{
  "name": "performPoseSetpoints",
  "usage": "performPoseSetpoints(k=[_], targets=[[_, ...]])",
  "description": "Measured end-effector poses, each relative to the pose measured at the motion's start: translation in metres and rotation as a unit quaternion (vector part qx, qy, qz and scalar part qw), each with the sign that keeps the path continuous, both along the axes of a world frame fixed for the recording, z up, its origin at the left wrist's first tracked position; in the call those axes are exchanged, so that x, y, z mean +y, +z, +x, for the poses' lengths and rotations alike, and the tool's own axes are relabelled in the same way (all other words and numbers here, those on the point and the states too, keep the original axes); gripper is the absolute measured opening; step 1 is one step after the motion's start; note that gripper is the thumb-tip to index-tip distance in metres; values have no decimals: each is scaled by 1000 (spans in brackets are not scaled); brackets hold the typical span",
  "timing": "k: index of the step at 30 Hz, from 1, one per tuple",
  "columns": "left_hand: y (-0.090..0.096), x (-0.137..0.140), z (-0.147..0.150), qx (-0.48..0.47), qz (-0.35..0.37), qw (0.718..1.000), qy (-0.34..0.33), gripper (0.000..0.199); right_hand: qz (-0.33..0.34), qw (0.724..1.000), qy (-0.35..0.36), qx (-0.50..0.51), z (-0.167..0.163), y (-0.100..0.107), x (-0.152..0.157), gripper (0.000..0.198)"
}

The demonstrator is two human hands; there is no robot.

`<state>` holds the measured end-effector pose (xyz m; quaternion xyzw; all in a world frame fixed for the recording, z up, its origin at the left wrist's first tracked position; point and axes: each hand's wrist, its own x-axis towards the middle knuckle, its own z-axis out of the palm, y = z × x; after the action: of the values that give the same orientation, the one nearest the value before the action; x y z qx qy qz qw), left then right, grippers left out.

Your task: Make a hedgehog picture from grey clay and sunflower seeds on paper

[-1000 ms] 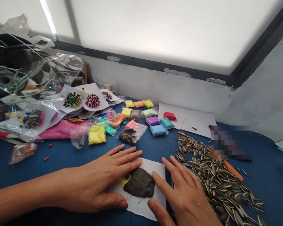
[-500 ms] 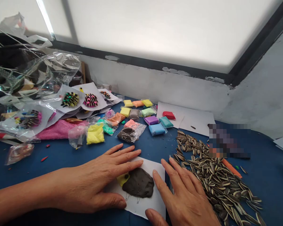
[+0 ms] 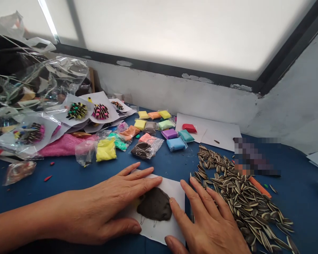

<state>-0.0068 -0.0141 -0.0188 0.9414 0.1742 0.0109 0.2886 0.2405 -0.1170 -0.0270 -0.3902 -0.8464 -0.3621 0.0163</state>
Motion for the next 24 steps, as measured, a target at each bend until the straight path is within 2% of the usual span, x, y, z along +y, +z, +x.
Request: performPoseSetpoints(k=[10, 24], targets=[[-3, 1, -2, -34, -16, 999, -1, 80, -16, 998, -17, 55, 15, -27, -13, 55], [-5, 1, -2, -23, -3, 1000, -9, 78, 0, 999, -15, 52, 3, -17, -11, 51]])
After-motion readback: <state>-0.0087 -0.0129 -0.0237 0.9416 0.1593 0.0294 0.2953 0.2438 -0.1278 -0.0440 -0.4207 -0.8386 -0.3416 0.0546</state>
